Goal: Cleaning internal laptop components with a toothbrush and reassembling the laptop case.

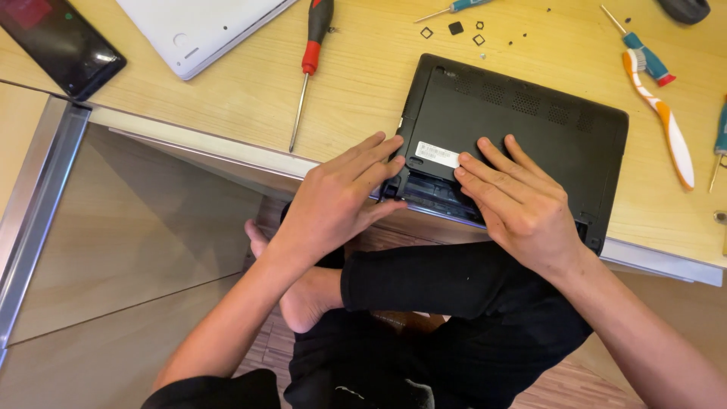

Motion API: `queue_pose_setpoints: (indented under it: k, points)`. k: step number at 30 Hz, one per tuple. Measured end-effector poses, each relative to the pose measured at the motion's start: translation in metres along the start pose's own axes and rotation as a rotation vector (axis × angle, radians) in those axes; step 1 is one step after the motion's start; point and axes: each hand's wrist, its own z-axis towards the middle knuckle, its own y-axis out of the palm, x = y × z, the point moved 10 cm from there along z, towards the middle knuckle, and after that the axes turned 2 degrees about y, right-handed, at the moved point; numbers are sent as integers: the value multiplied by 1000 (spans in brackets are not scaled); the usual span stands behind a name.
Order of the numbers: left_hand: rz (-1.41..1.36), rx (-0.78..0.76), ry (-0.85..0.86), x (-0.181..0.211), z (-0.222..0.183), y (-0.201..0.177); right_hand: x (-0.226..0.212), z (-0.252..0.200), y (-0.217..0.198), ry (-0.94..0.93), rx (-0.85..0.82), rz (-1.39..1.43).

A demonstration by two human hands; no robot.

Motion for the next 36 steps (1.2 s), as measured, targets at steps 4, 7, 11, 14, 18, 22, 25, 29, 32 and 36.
queue_pose_setpoints:
  k: [4,7,11,14,18,22,25,29,32,36]
  points:
    - [-138,200,-49,-3,-14,-4,0,2,0,4,7,11]
    - [-94,231,-60,2,-11,-6,1,4,0,2,-3,11]
    - [90,161,56,13,-1,2,-1,5,2,-2,-17,-1]
    - [-88,167,30,2,1,-3,1,4,1,-8,-11,0]
    - [-325,202,-63,-6,1,-15,0,6,-2,-19,2,-5]
    - [-570,207,-196,-25,2,-11,2,9,-4,-2,31,15]
    - [-388,176,-127,-15,7,-17,1,10,-6,18,25,27]
    - [-173,187,-55,-6,7,-9,5,8,-8,28,45,48]
    - [-200,194,-85,-6,6,-4,6,7,-9,38,62,70]
    - [-319,191,-144,-17,7,-2,8,8,-10,56,67,82]
